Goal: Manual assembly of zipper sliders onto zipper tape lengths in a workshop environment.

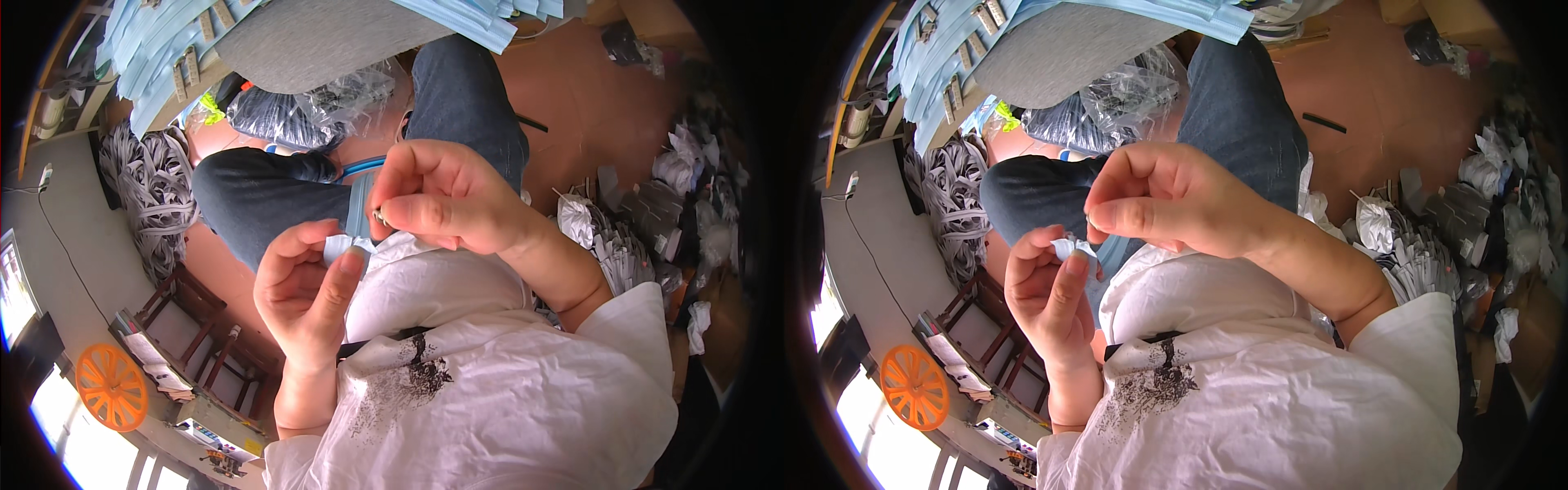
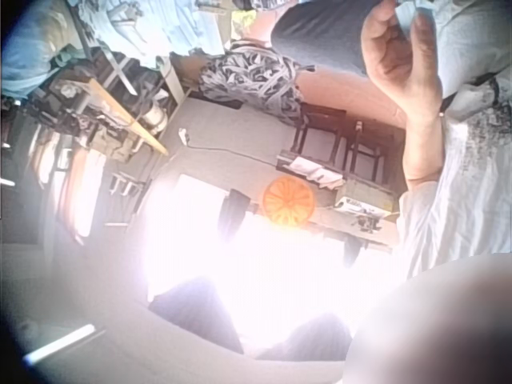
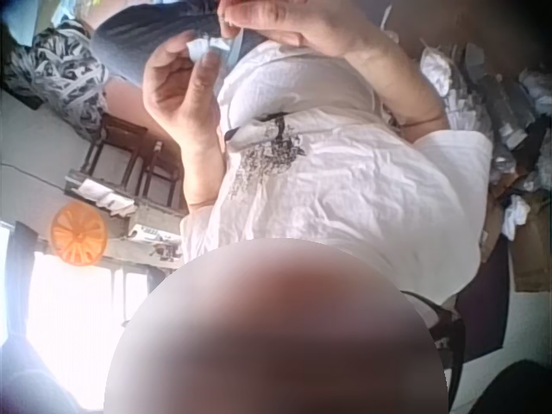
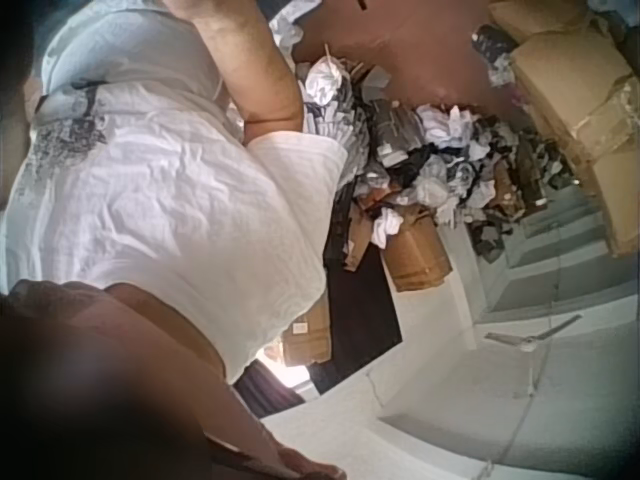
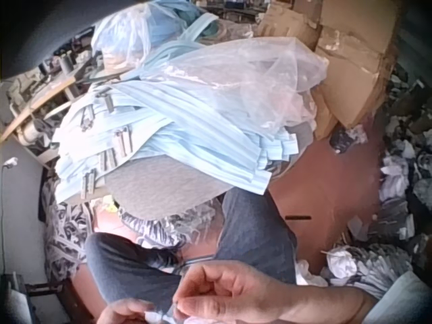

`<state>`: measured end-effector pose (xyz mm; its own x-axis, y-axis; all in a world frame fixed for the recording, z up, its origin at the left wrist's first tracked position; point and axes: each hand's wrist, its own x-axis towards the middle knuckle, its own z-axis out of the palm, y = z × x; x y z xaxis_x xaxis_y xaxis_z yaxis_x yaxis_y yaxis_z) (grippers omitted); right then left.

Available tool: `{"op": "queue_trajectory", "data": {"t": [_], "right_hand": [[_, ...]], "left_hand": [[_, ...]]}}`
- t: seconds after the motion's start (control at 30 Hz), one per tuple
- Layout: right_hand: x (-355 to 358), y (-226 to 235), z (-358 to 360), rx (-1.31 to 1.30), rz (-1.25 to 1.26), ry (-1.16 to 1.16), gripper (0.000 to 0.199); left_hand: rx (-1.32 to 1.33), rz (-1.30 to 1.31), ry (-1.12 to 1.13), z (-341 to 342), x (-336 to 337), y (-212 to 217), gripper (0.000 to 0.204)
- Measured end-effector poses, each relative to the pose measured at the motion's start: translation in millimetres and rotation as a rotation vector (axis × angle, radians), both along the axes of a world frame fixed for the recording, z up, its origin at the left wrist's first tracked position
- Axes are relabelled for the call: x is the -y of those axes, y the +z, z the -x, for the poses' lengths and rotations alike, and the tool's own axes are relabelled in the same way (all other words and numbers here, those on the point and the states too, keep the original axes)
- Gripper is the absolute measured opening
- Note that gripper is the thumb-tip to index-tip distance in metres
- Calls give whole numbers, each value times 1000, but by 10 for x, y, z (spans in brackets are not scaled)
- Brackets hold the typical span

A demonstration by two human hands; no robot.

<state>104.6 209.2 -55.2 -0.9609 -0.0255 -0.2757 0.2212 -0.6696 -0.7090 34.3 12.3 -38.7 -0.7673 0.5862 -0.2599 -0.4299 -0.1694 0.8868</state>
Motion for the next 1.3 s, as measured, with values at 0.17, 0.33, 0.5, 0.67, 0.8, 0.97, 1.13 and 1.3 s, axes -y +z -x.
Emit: {"op": "queue_trajectory", "data": {"t": [0.17, 0.33, 0.5, 0.67, 0.8, 0.97, 1.13, 1.3], "right_hand": [[-1, 26, 10, 26, -19, 13, 21], [39, 7, 16, -76, -281, -23, 16], [38, -6, 49, -342, -650, -50, 12], [74, 30, 21, -228, -575, -78, 10], [69, 14, 14, -232, -601, -61, 9], [59, 17, 33, -254, -705, -63, 9], [70, -6, 52, -347, -847, -120, 7], [50, -18, 90, -442, -892, -162, 13]], "left_hand": [[-38, 68, 64, -39, -37, -14, 27], [-53, 44, 42, -24, -18, -48, 24], [-43, 58, 45, -35, -74, 28, 26], [-19, 3, 11, -24, -20, 1, 26], [-15, -14, 3, -20, -26, 4, 28], [-47, 22, 14, -26, -23, 13, 27], [-124, 103, 41, -46, -11, -13, 28], [-186, 196, 11, -25, -42, 27, 36]]}}
